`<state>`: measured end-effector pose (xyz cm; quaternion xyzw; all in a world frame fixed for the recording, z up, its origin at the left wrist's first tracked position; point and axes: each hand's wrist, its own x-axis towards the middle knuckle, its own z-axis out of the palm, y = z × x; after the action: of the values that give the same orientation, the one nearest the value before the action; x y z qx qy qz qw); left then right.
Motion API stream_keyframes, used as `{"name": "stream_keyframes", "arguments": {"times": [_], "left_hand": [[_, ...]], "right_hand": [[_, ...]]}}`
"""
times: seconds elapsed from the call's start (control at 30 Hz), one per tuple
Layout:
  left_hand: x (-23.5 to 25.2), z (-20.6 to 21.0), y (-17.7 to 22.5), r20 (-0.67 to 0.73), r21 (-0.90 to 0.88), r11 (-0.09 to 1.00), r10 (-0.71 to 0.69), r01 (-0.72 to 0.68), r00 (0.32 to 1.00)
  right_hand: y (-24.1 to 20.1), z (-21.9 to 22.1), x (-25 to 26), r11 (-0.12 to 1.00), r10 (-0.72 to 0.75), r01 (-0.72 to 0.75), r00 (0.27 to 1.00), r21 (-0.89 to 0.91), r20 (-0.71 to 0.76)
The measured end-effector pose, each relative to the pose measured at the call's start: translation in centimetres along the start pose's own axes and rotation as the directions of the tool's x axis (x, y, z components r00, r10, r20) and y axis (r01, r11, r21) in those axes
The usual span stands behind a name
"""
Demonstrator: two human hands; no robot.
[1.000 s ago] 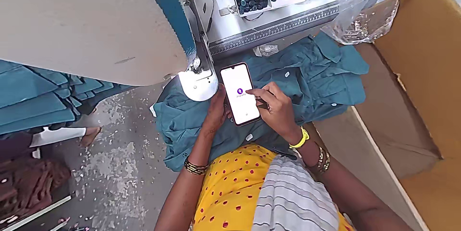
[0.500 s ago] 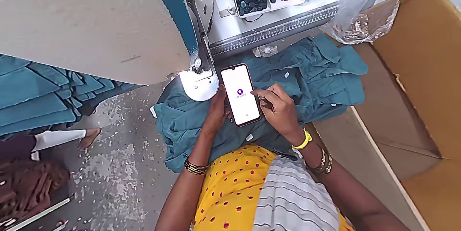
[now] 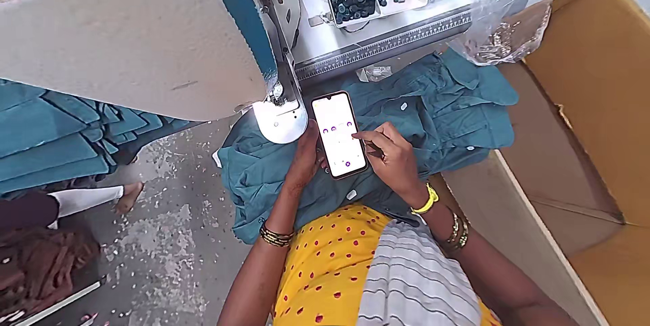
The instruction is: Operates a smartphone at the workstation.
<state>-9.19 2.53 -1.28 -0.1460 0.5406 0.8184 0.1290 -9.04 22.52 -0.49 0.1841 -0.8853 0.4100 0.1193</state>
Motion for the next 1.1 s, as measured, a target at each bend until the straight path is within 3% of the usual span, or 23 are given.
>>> {"name": "stream_keyframes", "arguments": {"times": [0.57,1.1], "left_hand": [[0.1,-0.2,-0.1,-0.015,0.035,0.999,-0.023,0.024,1.0],[-0.1,-0.1,-0.2,-0.016,0.025,1.0,0.009,-0.009,1.0]], "right_hand": [[0.4,-0.2,0.0,1.0,0.01,-0.01,0.999,-0.014,-0.04],[-1.7,1.0,1.8,0.981,-0.18,0.181,0.984,-0.071,0.012]]}}
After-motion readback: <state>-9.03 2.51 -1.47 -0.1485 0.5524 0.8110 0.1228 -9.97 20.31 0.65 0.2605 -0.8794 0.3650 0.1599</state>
